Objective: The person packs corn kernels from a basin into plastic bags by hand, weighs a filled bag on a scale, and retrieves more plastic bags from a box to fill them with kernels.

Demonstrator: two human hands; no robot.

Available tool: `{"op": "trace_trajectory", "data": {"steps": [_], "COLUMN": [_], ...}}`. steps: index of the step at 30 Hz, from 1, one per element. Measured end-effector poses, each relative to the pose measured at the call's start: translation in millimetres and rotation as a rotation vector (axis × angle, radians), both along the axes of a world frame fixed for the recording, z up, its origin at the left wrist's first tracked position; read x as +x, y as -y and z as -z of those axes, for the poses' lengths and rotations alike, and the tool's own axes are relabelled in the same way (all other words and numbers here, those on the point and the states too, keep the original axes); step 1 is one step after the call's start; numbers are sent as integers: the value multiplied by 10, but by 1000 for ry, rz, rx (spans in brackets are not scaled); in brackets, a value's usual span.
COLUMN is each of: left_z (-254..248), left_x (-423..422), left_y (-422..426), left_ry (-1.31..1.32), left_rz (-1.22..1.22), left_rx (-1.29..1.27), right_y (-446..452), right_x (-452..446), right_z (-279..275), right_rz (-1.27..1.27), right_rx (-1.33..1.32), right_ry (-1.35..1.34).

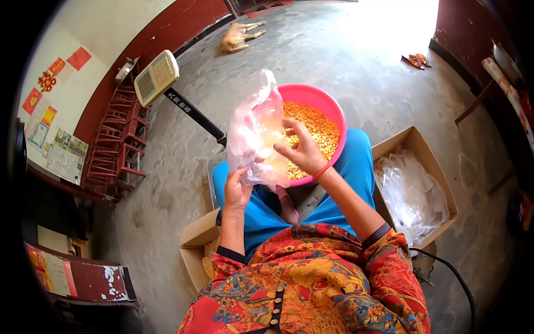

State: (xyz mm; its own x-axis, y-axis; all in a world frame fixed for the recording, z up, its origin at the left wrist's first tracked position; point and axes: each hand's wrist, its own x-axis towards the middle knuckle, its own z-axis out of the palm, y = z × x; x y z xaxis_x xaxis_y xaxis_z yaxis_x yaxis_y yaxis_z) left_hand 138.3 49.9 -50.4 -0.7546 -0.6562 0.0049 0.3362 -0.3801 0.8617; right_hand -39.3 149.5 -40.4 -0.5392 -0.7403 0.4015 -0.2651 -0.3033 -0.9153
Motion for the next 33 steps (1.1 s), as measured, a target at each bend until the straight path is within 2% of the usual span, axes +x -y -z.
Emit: {"op": "trace_trajectory", "data": {"steps": [1,3,5,6,7,8,10,11,14,17,19,21,22,23,24,25,26,27,28,29,31,33], "left_z": [8,12,6,-4,-7,15,112,178,406,517,396,355,374,386,356,322,289,170,-21,-178,-365,-280], "left_x": [10,-3,-25,-35,-31,-3,68,97,170,231,199,161,144,130,113,94,77,53,25,-6,-142,-254], "left_y": [5,-2,-9,-10,-11,11,129,195,381,484,423,429,459,485,494,508,524,482,375,275,120,185], "left_ry": [-21,-14,-7,26,59,63,72,74,42,28,72,114,207,299,298,280,261,261,201,142,148,85], "left_rz": [47,95,143,92,39,34,-171,-172,-373,-439,-482,-524,-571,-615,-616,-623,-629,-632,-449,-268,-269,-293], "left_rx": [58,74,89,33,-23,-21,-11,-10,-1,29,34,36,-127,-292,-294,-382,-469,-469,-386,-299,-315,-349], "right_y": [19,81,97,114,105,101,117,100,40,-94,-134,-144,-121,-88,-61,-33,-5,10,-5,5,-87,-94], "right_x": [-40,-99,-114,-138,-200,-278,-370,-504,-690,-838,-769,-654,-644,-649,-634,-593,-536,-473,-400,-364,-164,39], "right_z": [-14,27,15,78,125,166,162,259,367,444,293,49,-16,-69,-134,-197,-261,-318,-359,-364,-445,-447], "right_rz": [-30,-23,-404,-297,-300,-199,9,30,79,28,-16,-126,-127,-239,-351,-353,-460,-567,-632,-808,-869,-998], "right_rx": [-27,-2,-28,29,31,-24,-167,-194,-316,-256,-283,-371,-372,-425,-477,-479,-500,-517,-510,-496,-328,-270], "right_ry": [110,104,469,404,406,450,618,607,714,723,757,835,834,838,839,838,803,767,764,743,649,458]}}
